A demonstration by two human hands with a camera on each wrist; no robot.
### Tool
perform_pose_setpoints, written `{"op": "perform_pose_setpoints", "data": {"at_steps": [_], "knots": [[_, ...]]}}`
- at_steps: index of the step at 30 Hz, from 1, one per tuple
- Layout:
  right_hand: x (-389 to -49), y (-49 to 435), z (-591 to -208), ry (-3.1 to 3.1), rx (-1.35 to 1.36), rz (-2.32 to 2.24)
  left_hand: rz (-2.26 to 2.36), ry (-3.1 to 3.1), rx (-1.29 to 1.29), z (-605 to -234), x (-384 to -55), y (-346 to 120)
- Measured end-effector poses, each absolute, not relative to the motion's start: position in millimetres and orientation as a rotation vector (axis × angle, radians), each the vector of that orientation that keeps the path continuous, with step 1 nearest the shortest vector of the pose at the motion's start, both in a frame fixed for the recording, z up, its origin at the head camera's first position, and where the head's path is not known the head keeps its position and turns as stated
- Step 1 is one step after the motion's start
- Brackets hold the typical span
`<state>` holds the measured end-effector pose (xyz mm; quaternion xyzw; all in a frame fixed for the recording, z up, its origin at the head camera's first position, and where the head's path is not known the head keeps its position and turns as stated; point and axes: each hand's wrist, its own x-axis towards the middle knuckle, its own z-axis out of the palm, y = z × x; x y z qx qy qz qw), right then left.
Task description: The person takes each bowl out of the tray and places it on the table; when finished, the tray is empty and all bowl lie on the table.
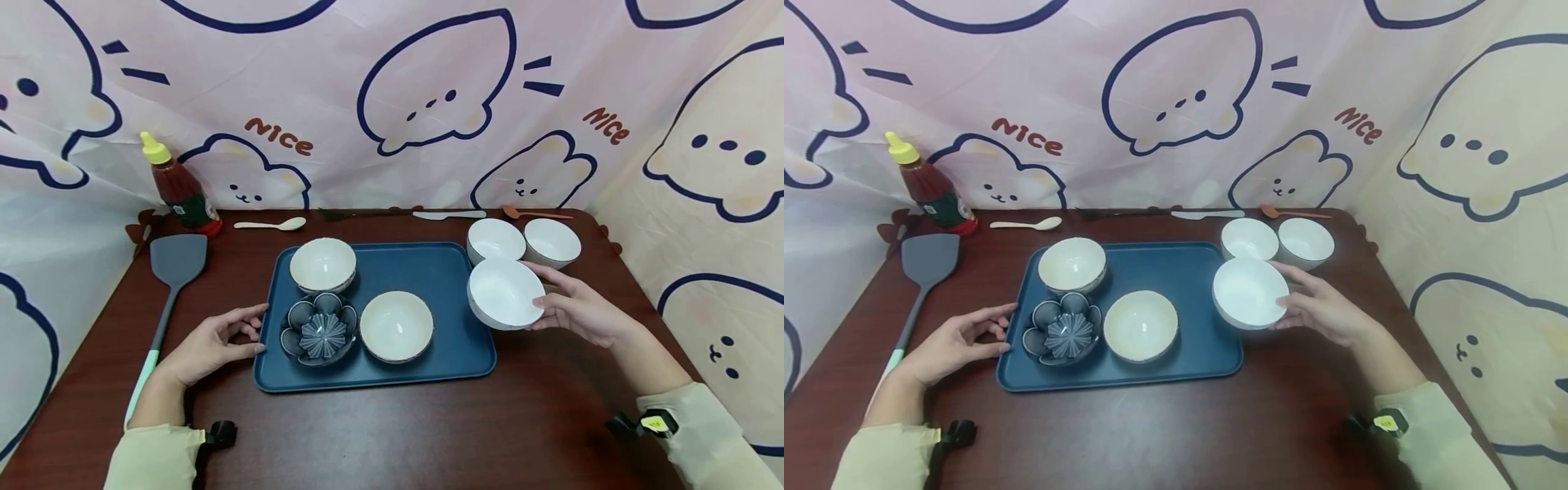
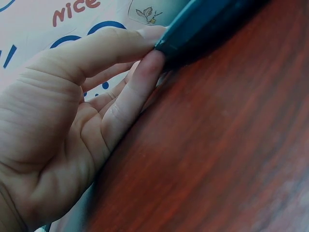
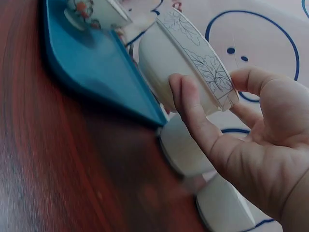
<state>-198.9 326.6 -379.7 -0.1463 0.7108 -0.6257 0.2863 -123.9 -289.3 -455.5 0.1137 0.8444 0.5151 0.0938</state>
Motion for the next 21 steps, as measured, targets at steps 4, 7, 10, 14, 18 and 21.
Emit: {"op": "perform_pose_setpoints", "data": {"at_steps": [4, 7, 10, 14, 18, 21], "knots": [[-199.7, 336.3, -384.9, 1.907, -0.399, -1.64, 1.521, 2.508, 0.315, -455.7, -122.4, -289.6], [-199.6, 342.9, -389.4, 1.886, -0.398, -1.652, 1.514, 2.516, 0.322, -455.5, -122.0, -289.8], [-199.9, 349.5, -395.1, 1.857, -0.4, -1.678, 1.51, 2.525, 0.353, -455.3, -122.9, -290.1], [-203.4, 354.7, -402.2, 1.817, -0.411, -1.711, 1.513, 2.53, 0.376, -455.4, -124.6, -290.8], [-208.4, 357.0, -407.3, 1.78, -0.424, -1.728, 1.524, 2.521, 0.361, -456.3, -124.8, -290.8], [-211.8, 358.3, -409.9, 1.767, -0.426, -1.731, 1.529, 2.512, 0.349, -457.0, -124.4, -290.8]]}}
